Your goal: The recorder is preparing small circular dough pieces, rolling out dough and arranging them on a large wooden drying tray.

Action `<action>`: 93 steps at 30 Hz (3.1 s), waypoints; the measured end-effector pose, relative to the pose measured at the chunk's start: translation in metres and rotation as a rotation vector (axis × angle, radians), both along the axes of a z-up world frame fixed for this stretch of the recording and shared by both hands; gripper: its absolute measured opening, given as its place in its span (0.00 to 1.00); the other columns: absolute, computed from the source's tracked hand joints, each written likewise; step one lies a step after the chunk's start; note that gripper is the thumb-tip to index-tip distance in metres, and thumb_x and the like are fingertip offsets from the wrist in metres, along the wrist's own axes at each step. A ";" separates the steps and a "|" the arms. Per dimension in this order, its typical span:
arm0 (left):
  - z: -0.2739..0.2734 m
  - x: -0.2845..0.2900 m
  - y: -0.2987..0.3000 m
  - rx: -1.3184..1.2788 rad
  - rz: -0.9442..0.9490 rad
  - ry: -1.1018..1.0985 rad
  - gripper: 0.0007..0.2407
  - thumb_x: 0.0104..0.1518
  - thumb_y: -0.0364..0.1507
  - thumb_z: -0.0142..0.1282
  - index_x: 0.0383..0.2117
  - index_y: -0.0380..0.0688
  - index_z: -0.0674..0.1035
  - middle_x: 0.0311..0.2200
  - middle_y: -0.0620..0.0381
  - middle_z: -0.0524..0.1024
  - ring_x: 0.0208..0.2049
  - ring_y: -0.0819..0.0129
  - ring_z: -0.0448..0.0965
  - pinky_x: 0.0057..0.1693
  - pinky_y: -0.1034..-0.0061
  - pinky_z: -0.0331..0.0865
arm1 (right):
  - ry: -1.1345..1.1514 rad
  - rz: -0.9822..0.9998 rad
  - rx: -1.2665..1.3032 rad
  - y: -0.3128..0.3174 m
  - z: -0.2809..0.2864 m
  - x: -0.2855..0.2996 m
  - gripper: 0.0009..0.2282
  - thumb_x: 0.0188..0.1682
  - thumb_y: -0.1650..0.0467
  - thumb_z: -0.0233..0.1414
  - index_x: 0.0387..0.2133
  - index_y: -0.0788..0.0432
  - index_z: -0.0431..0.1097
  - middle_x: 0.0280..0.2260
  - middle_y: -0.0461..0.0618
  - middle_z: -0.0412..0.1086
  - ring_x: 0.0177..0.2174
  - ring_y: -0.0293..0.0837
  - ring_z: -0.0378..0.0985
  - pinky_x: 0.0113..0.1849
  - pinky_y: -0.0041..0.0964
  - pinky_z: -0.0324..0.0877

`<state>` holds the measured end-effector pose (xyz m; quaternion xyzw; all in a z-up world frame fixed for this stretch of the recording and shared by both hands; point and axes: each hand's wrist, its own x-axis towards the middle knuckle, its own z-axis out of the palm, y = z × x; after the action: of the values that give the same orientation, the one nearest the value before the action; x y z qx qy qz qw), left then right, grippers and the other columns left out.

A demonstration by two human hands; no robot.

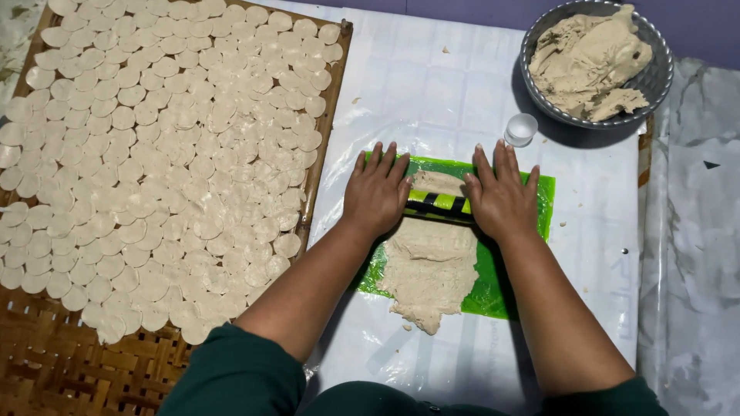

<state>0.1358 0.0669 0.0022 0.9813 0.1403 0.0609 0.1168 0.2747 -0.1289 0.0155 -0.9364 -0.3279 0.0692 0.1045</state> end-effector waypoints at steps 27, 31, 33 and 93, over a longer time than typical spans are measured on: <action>0.041 -0.029 -0.009 -0.208 0.121 -0.086 0.19 0.68 0.40 0.40 0.59 0.44 0.74 0.68 0.47 0.61 0.73 0.56 0.50 0.76 0.50 0.32 | 0.073 -0.157 0.112 -0.032 0.015 -0.038 0.28 0.59 0.55 0.35 0.69 0.55 0.52 0.70 0.57 0.46 0.69 0.52 0.44 0.61 0.76 0.23; 0.024 0.015 0.000 -0.120 0.172 -0.193 0.24 0.68 0.42 0.38 0.64 0.41 0.68 0.71 0.43 0.52 0.75 0.54 0.42 0.74 0.50 0.28 | -0.121 -0.209 0.164 -0.012 -0.012 0.002 0.28 0.61 0.54 0.34 0.70 0.55 0.52 0.72 0.62 0.39 0.70 0.56 0.37 0.58 0.81 0.20; 0.017 0.022 0.000 -0.016 0.186 -0.053 0.29 0.67 0.45 0.36 0.69 0.38 0.59 0.73 0.42 0.42 0.75 0.54 0.34 0.73 0.51 0.24 | -0.150 -0.141 0.092 -0.010 -0.032 0.008 0.30 0.57 0.52 0.37 0.68 0.54 0.52 0.71 0.61 0.35 0.69 0.54 0.33 0.56 0.81 0.18; 0.003 -0.166 -0.073 -0.143 -0.068 -0.295 0.22 0.60 0.32 0.52 0.60 0.37 0.71 0.62 0.43 0.68 0.66 0.49 0.63 0.70 0.53 0.50 | -0.308 0.037 0.247 -0.112 -0.026 -0.189 0.33 0.48 0.60 0.54 0.64 0.66 0.56 0.64 0.62 0.59 0.65 0.56 0.57 0.62 0.75 0.34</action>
<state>-0.0302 -0.0064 0.0054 0.9551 0.0923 0.1901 0.2076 0.0853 -0.2407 -0.0104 -0.9097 -0.3632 -0.1139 0.1659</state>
